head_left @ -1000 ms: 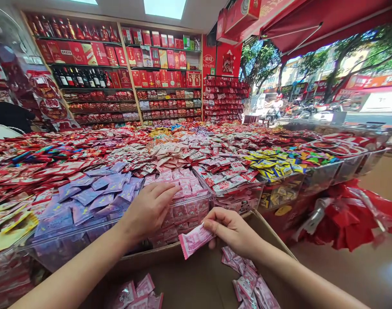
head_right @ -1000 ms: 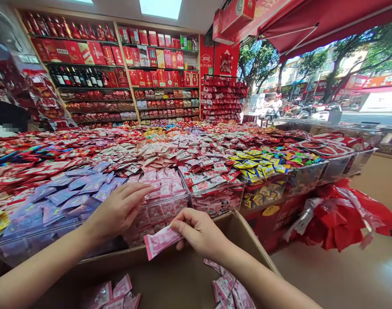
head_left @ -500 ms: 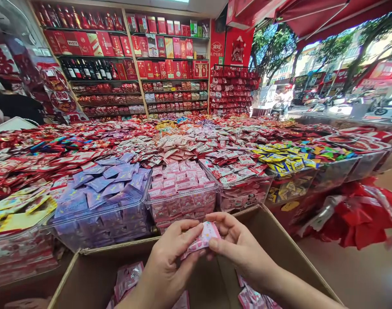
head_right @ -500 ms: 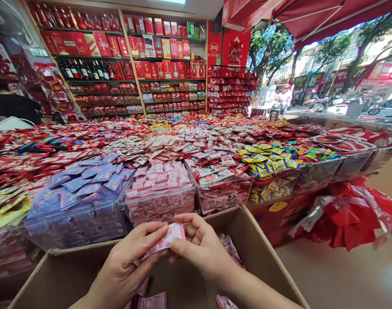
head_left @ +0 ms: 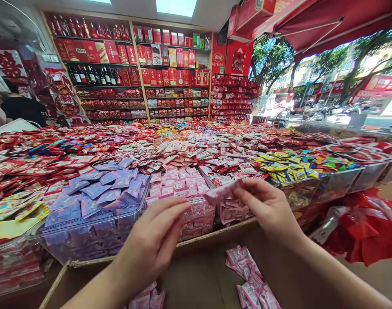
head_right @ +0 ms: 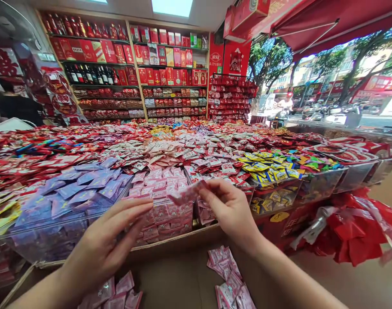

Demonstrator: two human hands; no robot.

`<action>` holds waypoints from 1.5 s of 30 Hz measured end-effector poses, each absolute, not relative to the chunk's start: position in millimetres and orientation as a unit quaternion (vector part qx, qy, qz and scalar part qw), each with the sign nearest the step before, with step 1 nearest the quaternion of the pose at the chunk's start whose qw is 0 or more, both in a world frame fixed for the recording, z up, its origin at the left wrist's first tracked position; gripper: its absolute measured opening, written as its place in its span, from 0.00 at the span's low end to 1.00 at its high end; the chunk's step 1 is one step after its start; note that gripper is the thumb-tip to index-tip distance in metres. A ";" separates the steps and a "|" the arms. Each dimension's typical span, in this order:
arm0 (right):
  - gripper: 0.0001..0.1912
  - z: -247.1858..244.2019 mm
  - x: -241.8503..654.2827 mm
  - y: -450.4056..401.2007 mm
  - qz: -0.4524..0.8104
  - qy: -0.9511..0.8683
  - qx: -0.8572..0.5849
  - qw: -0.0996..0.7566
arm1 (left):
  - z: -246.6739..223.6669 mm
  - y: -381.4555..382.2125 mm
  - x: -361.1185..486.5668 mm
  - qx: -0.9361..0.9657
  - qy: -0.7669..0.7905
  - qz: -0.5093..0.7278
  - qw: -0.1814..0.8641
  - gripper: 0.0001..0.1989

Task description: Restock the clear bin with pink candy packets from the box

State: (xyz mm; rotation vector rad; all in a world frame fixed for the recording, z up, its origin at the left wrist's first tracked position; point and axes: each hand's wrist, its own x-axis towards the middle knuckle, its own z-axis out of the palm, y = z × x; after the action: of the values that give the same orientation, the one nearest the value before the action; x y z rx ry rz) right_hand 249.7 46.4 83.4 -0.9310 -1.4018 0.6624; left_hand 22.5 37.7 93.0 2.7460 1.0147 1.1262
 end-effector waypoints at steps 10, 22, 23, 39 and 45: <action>0.09 107.1 233.8 132.9 0.098 -0.833 -0.375 0.395 | 115.3 115.3 40.4 0.875 0.439 0.202 0.010 0.16; 0.10 114.8 221.3 136.3 0.108 -0.863 -0.392 0.300 | 117.3 117.6 47.8 0.863 0.433 0.213 0.152 0.25; 0.09 114.3 221.4 135.2 0.112 -0.869 -0.389 0.283 | 116.6 118.1 47.4 0.861 0.433 0.214 0.159 0.25; 0.14 123.3 217.1 128.4 0.101 -0.902 -0.406 0.110 | 123.5 119.8 48.8 0.887 0.428 0.137 0.106 0.16; 0.15 133.7 225.7 121.5 0.074 -0.896 -0.425 0.108 | 128.0 120.6 53.7 0.897 0.423 0.091 0.091 0.11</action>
State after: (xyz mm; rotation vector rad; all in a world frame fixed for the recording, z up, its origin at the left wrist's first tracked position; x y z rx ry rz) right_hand 225.7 121.5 133.7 -1.2509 -2.6360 0.2183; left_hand 53.7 120.6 128.0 2.6655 1.2555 0.2711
